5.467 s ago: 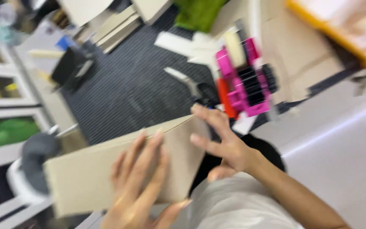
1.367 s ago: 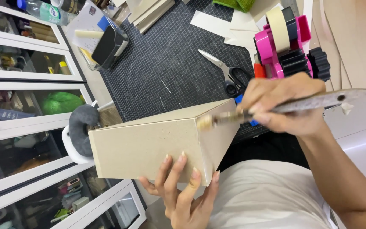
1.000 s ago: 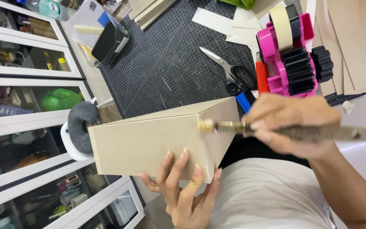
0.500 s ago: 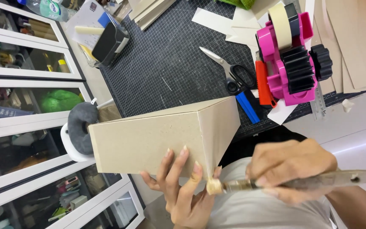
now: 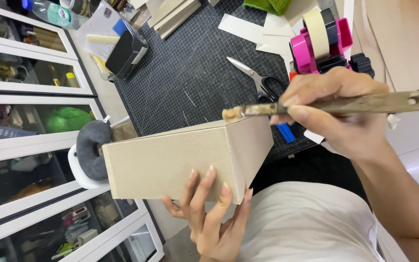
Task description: Assembling a cardboard box by applying glue to the edges and securing them with tape.
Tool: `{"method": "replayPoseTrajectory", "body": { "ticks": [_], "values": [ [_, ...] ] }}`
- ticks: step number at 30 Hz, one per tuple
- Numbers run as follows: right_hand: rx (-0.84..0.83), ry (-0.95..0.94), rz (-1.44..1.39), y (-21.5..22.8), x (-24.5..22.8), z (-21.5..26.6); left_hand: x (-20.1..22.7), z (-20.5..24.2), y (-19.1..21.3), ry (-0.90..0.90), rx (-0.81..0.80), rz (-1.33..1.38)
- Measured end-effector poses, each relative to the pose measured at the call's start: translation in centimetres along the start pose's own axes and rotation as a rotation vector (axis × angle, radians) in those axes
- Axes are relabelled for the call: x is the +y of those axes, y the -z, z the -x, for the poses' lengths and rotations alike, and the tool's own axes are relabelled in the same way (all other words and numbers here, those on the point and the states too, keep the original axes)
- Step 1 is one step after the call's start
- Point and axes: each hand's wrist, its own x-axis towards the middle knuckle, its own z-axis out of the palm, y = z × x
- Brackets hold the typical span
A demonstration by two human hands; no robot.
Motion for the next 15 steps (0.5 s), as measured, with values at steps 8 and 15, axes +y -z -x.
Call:
{"method": "replayPoseTrajectory", "body": {
  "ticks": [8,15],
  "values": [
    [-0.227,-0.154,0.041,0.3,-1.0,-3.0,0.1,-0.2,-0.1,-0.006,0.01,0.01],
    [-0.194,-0.151,0.196,-0.4,-2.0,-3.8,-0.5,-0.5,0.2,0.001,0.043,0.005]
  ]
}}
